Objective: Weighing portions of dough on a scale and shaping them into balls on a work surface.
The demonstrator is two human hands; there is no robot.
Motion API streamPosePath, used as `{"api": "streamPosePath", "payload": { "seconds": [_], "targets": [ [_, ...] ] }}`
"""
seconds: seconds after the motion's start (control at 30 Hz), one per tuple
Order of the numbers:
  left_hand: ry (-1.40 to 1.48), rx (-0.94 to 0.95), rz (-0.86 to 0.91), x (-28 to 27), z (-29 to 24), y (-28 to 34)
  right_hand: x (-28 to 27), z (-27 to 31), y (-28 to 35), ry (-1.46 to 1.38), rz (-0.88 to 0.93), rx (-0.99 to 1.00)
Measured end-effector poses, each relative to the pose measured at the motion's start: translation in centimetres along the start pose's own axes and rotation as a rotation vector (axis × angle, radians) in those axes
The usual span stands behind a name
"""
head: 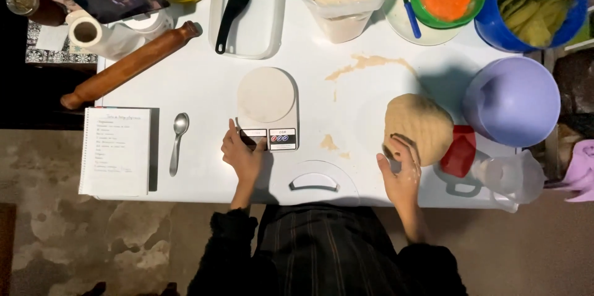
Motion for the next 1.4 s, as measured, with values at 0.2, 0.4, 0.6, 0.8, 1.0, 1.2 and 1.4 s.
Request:
{"api": "streamPosePath", "payload": {
  "seconds": [0.2,0.4,0.6,0.8,1.0,1.2,1.4],
  "targets": [
    [-0.041,-0.008,0.095,-1.3,-4.6,0.1,0.6,-1.0,-0.4,-0.070,-0.006,0.067],
    [-0.089,-0.183,0.134,-0.1,-4.1,-1.9,1.7,-3.1,-0.2,-0.079,0.107,0.177],
    [-0.191,-0.222,0.121,-1.4,-3.8,-1.9,3.9,-7.2,0.5,-0.218,0.176,0.196],
    [0.170,0.263,-0.136,-5.0,-15.1,-4.9,9.1,-14.3,-4.7,-1.064,0.122,1.006],
    [0.016,0.800,-0.168,1.1,-37.0,-12.7,12.4,-10.1,-20.5,-0.947,-0.032,0.993],
    [-0.455,0.761,-0.111,13.1,-44.1,-22.7,15.6,-14.0,-30.6,-0.722,-0.076,0.745],
    [-0.362,0.447,-0.066,11.0,-40.1,-29.3,19.3,-19.5,-34.6,-0.831,0.019,0.634]
  ]
}}
Point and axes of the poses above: each hand's wrist, its own y-axis away from the middle knuckle, its own x-axis out of the palm, z = x × y, the point moved 8 cm from there along -y, towards the middle knuckle, and after that the axes turned 12 degrees about -x, right-handed, at the moved point
